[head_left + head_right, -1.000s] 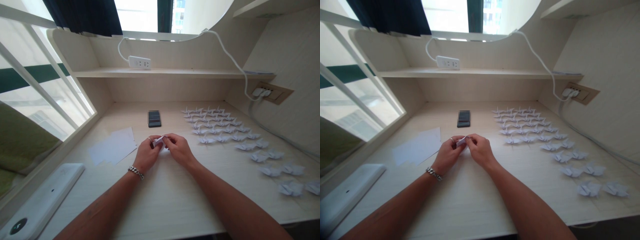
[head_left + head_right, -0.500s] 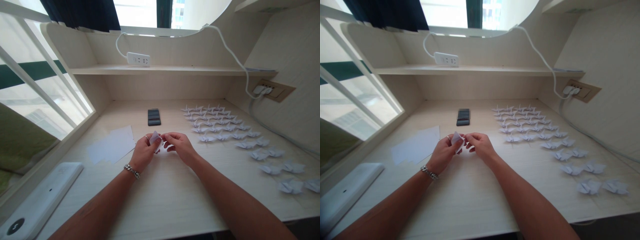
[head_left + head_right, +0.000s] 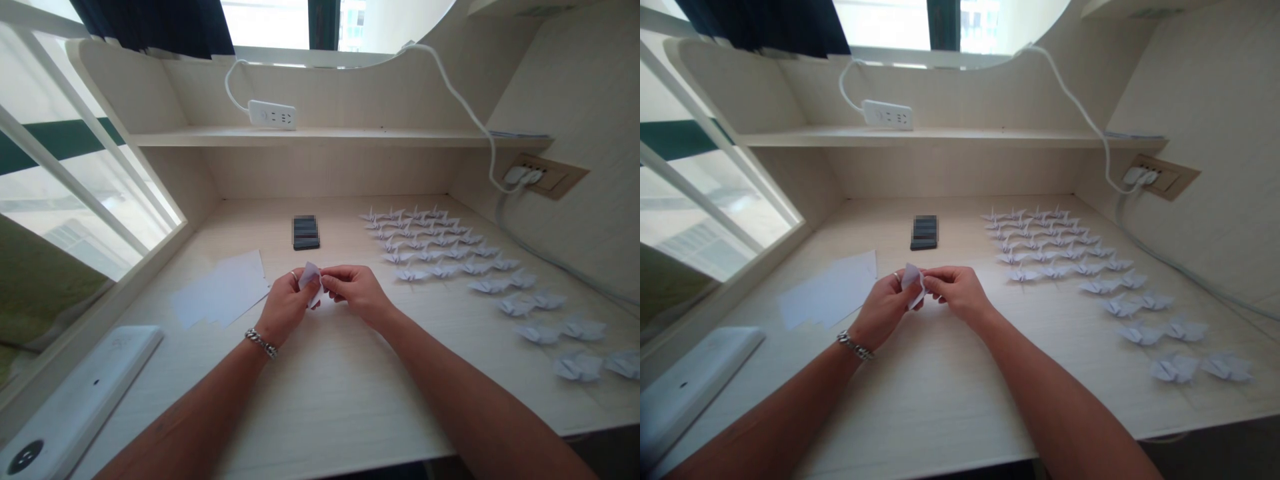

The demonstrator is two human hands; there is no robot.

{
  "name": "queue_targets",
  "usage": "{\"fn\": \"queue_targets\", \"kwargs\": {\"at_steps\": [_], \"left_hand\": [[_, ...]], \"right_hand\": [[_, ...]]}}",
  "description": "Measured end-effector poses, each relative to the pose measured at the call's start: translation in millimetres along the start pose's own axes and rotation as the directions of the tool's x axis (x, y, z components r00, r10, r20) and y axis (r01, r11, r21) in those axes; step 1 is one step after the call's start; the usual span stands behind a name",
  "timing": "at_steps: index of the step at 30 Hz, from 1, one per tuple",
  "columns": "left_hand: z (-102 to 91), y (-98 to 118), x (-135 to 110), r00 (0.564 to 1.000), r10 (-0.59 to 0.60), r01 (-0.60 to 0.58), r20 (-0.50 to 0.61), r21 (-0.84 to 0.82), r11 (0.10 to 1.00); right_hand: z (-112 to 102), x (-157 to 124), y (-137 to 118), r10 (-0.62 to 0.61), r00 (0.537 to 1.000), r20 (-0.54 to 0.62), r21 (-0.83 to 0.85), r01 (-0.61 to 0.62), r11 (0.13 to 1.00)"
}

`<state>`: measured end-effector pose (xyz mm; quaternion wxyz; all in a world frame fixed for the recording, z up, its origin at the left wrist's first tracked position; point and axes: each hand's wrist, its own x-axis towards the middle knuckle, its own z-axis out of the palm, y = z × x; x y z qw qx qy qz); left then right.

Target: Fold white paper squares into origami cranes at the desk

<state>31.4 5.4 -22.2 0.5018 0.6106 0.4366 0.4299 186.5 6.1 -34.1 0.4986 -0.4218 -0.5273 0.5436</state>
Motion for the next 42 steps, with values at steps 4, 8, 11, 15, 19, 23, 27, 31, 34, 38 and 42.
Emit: {"fn": "queue_targets", "kwargs": {"at_steps": [4,8,11,15,19,23,27,31,34,38,42], "left_hand": [[-0.5,-1.7,0.1,1.000,0.013,-0.014,0.012,0.053,0.998],[-1.3,-4.3,-0.1,0.999,0.045,-0.047,0.030,0.098,0.994],[-1.1,-2.9,-0.6,0.998,0.058,-0.061,0.029,0.107,0.992],[-0.3,0.9,-0.9,0.997,0.073,-0.075,0.038,0.065,0.995],[1.8,1.5,-1.2,0.998,0.045,-0.044,0.037,-0.020,0.999],[3.8,0.3,-1.7,1.000,-0.014,0.017,0.024,-0.133,0.991],[3.6,-0.8,-2.1,0.997,-0.070,0.076,0.033,-0.240,0.968],[2.6,-0.5,-2.8,0.993,-0.107,0.118,0.051,-0.287,0.951],[2.1,0.4,-3.4,0.990,-0.123,0.138,0.068,-0.303,0.943],[2.0,1.9,-3.6,0.988,-0.136,0.151,0.069,-0.303,0.941],[2.1,4.4,-4.0,0.989,-0.144,0.149,0.039,-0.314,0.938]], "right_hand": [[0.0,0.2,0.3,-0.027,1.000,0.002,-0.021,0.027,0.999],[2.0,-0.6,-1.6,-0.062,0.998,-0.011,-0.047,0.061,0.997],[4.6,-2.2,-4.7,-0.084,0.996,-0.038,-0.083,0.081,0.993],[7.4,-4.2,-7.8,-0.137,0.989,-0.060,-0.138,0.128,0.982],[6.9,-4.8,-6.7,-0.202,0.974,-0.106,-0.242,0.172,0.955],[5.7,-5.5,-4.1,-0.269,0.955,-0.129,-0.336,0.213,0.917],[6.3,-6.5,-3.9,-0.326,0.934,-0.149,-0.395,0.246,0.885],[7.2,-6.9,-4.8,-0.351,0.921,-0.168,-0.416,0.256,0.872],[7.0,-6.7,-5.5,-0.344,0.923,-0.173,-0.406,0.252,0.879],[5.8,-5.7,-5.9,-0.320,0.934,-0.159,-0.389,0.239,0.890],[4.8,-3.6,-3.6,-0.252,0.956,-0.149,-0.317,0.195,0.928]]}}
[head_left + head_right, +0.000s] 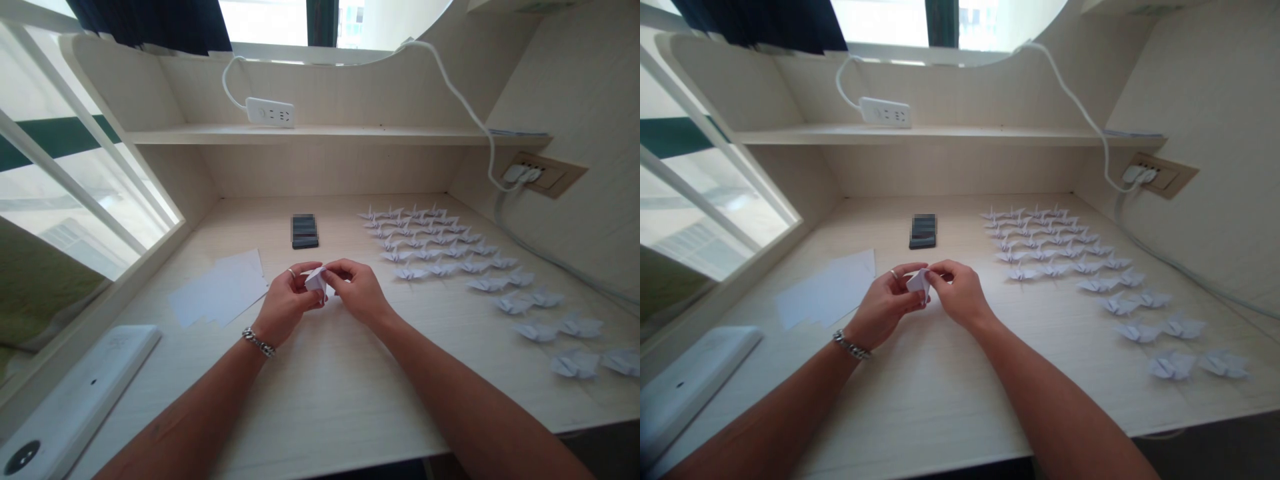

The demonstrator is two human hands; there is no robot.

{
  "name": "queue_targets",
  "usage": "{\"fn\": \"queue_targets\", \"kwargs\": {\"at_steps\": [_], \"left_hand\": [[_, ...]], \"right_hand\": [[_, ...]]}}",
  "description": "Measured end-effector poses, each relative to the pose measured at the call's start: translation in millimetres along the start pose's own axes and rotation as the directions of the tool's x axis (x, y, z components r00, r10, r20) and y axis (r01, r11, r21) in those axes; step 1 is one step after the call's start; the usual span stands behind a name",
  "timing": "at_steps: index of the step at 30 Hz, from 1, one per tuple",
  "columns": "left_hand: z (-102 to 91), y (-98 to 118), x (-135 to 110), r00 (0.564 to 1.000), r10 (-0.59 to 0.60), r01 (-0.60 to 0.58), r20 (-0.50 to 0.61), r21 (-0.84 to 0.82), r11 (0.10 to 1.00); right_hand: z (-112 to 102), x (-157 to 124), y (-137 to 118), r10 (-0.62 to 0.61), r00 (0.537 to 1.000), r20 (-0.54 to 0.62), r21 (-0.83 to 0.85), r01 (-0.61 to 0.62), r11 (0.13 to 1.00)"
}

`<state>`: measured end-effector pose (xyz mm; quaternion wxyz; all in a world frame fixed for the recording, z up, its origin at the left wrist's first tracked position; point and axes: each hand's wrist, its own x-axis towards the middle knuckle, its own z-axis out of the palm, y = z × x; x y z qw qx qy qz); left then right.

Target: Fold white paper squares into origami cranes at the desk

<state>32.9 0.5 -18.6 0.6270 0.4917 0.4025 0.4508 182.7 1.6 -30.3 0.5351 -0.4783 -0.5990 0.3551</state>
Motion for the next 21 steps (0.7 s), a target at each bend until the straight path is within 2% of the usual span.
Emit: {"fn": "queue_targets", "kwargs": {"at_steps": [3,5,15,21], "left_hand": [[0.6,1.3,-0.9,1.000,0.000,0.000,-0.001,0.007,1.000],[0.5,1.6,-1.2,1.000,0.000,0.000,0.001,0.013,1.000],[-0.7,1.6,-0.4,0.999,0.034,-0.035,0.010,0.076,0.996],[1.7,2.7,-1.7,0.999,-0.042,0.042,-0.005,-0.044,0.998]], "right_hand": [[0.9,1.0,2.7,0.097,0.994,0.052,0.118,-0.102,0.988],[1.2,1.2,3.7,0.119,0.991,0.060,0.163,-0.128,0.978],[2.7,1.7,6.8,0.079,0.997,0.014,0.188,-0.080,0.979],[2.3,1.0,6.2,0.041,0.999,-0.003,0.113,-0.041,0.993]]}}
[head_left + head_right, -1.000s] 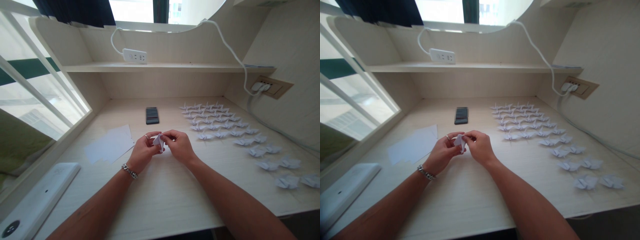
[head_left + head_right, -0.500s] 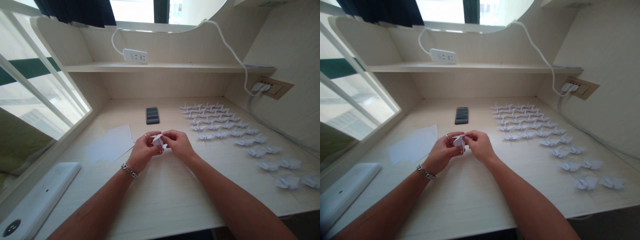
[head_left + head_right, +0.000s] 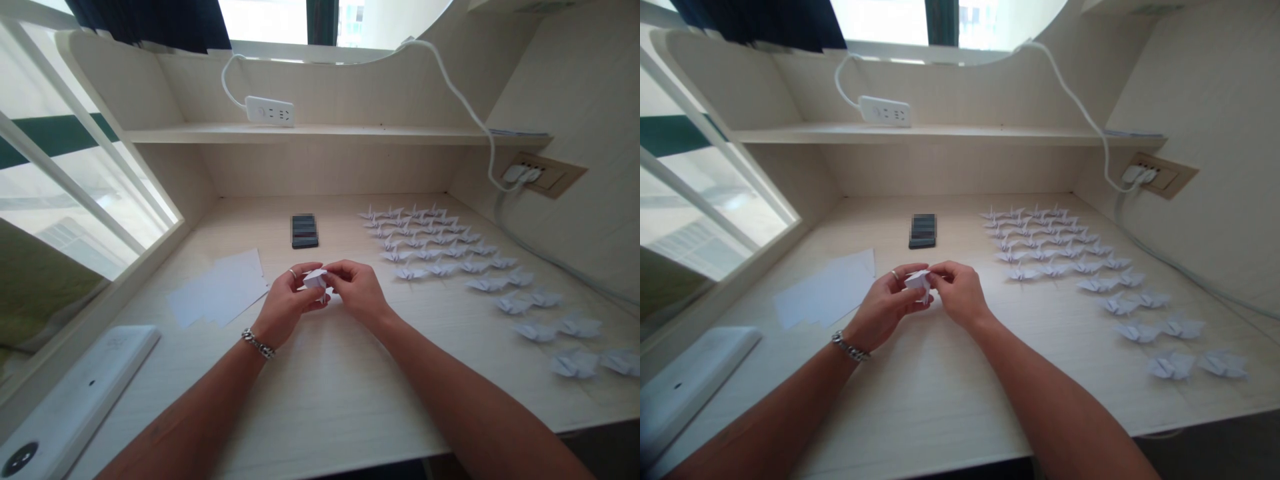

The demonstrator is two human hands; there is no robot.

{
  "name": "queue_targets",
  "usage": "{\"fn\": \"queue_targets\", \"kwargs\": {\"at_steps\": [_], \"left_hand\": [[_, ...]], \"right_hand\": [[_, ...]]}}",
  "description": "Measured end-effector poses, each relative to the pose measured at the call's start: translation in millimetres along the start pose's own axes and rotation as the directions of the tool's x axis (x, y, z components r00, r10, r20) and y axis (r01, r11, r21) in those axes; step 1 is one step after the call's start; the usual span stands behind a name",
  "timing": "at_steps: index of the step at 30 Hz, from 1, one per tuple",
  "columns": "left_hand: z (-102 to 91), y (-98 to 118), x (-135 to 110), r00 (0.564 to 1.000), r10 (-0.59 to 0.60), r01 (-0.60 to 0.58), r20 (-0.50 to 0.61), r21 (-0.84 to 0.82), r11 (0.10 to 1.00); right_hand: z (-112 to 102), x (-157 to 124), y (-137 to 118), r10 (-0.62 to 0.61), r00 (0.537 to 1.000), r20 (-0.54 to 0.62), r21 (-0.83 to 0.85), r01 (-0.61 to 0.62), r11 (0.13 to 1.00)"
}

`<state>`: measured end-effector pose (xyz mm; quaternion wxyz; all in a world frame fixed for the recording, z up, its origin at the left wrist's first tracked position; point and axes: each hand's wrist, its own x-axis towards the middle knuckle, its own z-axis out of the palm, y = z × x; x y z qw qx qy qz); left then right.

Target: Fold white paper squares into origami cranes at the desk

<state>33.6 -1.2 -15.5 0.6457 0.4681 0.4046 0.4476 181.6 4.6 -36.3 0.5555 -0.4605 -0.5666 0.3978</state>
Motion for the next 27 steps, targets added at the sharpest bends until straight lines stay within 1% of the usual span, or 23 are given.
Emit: {"fn": "queue_targets", "kwargs": {"at_steps": [5,14,21,25,27], "left_hand": [[-1.0,-3.2,2.0,0.999,0.029,-0.029,-0.025,0.025,0.999],[-1.4,-2.5,0.5,0.999,0.040,-0.039,-0.011,0.057,0.998],[-1.1,-3.3,0.6,0.999,0.033,-0.033,0.000,0.005,0.999],[-1.8,-3.4,0.5,0.999,0.046,-0.046,-0.001,0.035,0.998],[-1.5,-3.2,0.7,0.999,0.043,-0.043,-0.008,0.051,0.998]], "right_hand": [[0.6,-1.2,-0.8,-0.018,1.000,0.000,-0.042,0.018,0.999],[1.2,-1.2,-1.9,0.011,1.000,-0.004,0.010,-0.011,1.000],[0.7,0.7,2.0,0.038,0.999,-0.004,0.060,-0.038,0.997],[1.0,1.1,3.3,0.040,0.999,0.000,0.075,-0.039,0.996],[0.9,0.8,3.3,0.024,1.000,0.000,0.054,-0.024,0.998]]}}
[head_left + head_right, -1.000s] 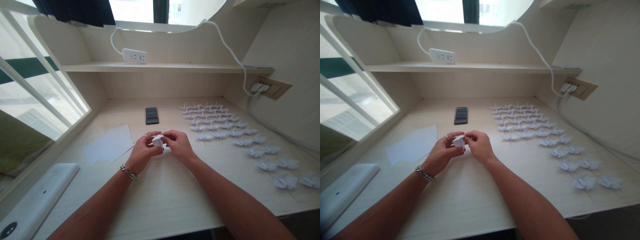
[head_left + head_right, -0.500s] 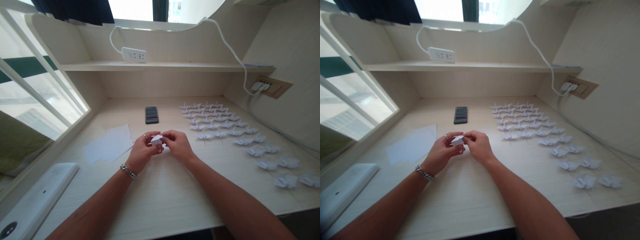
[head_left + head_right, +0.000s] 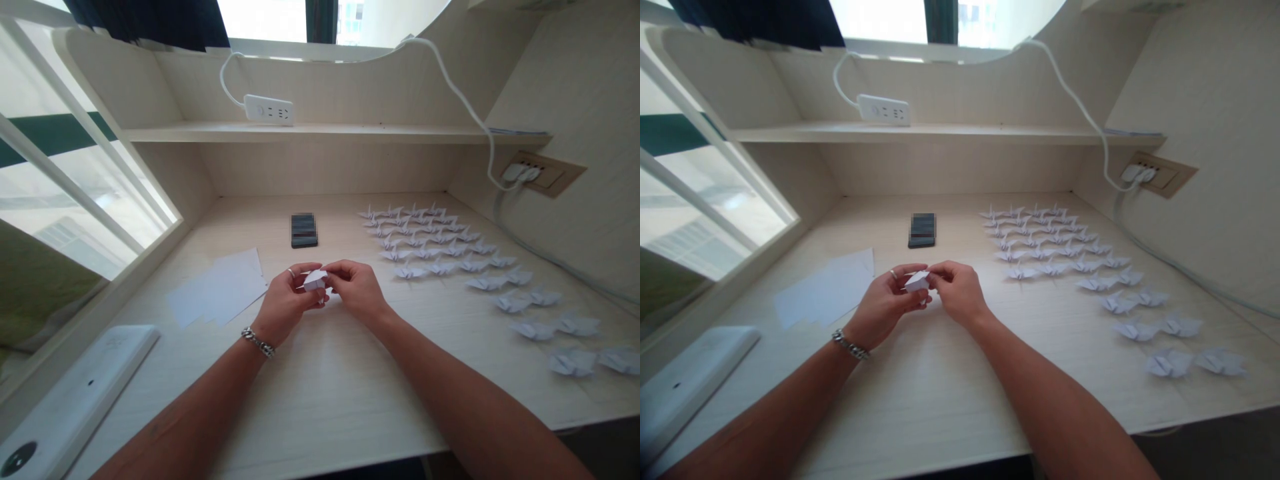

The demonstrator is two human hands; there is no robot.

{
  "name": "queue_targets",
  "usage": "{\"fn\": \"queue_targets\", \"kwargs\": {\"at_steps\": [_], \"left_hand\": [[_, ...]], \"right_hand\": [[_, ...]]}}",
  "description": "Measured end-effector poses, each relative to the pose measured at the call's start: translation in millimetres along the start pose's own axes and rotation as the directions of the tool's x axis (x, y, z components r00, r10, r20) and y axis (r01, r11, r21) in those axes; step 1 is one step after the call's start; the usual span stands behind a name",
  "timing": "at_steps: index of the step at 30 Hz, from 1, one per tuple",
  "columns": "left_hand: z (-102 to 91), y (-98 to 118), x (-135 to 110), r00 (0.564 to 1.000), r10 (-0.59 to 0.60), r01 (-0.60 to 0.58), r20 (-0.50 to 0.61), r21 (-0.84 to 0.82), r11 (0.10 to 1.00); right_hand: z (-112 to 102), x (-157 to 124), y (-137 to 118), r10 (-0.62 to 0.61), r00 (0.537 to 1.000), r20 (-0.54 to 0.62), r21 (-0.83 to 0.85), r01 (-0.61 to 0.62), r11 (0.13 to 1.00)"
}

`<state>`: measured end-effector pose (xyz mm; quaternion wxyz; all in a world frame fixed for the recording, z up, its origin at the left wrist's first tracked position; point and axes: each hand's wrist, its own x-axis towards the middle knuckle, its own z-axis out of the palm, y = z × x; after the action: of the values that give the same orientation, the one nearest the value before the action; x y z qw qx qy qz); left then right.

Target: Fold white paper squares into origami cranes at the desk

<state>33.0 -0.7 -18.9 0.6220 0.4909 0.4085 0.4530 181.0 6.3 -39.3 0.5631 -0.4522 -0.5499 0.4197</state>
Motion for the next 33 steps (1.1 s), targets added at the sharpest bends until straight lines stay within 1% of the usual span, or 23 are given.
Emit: {"fn": "queue_targets", "kwargs": {"at_steps": [4,8,10,13,15,18,22,28,33], "left_hand": [[1.1,-0.4,1.5,0.999,-0.005,0.005,-0.032,-0.007,1.000],[0.4,-2.2,4.1,0.998,0.021,-0.021,-0.059,0.001,1.000],[-0.9,-2.9,5.2,0.995,0.079,-0.076,-0.061,0.062,0.995],[-2.7,-2.9,6.1,0.979,0.192,-0.180,-0.062,0.163,0.970],[-3.3,-2.6,6.0,0.969,0.240,-0.226,-0.060,0.172,0.959],[-3.4,-2.4,5.5,0.960,0.275,-0.266,-0.057,0.126,0.956],[-3.3,-3.1,5.1,0.952,0.300,-0.293,-0.057,0.104,0.950],[-4.3,-3.6,5.6,0.936,0.348,-0.335,-0.056,0.174,0.926],[-7.2,-2.3,6.2,0.938,0.343,-0.320,-0.050,0.258,0.912]], "right_hand": [[-0.2,-1.5,-1.7,-0.021,1.000,0.020,-0.052,0.022,0.998],[1.2,-2.8,-4.7,0.015,1.000,0.011,-0.005,-0.015,1.000],[2.4,-3.1,-6.0,0.033,0.999,0.002,0.029,-0.033,0.999],[4.0,-3.2,-7.1,0.029,1.000,-0.011,0.076,-0.028,0.997],[4.6,-3.0,-7.2,0.014,1.000,-0.028,0.122,-0.010,0.993],[5.0,-2.5,-7.4,0.006,0.999,-0.041,0.192,0.002,0.981],[5.2,-2.2,-10.2,0.029,0.999,-0.042,0.218,-0.019,0.976],[4.2,-2.1,-15.4,0.107,0.994,-0.036,0.255,-0.094,0.962],[2.9,-1.1,-13.6,0.089,0.996,-0.003,0.222,-0.087,0.971]]}}
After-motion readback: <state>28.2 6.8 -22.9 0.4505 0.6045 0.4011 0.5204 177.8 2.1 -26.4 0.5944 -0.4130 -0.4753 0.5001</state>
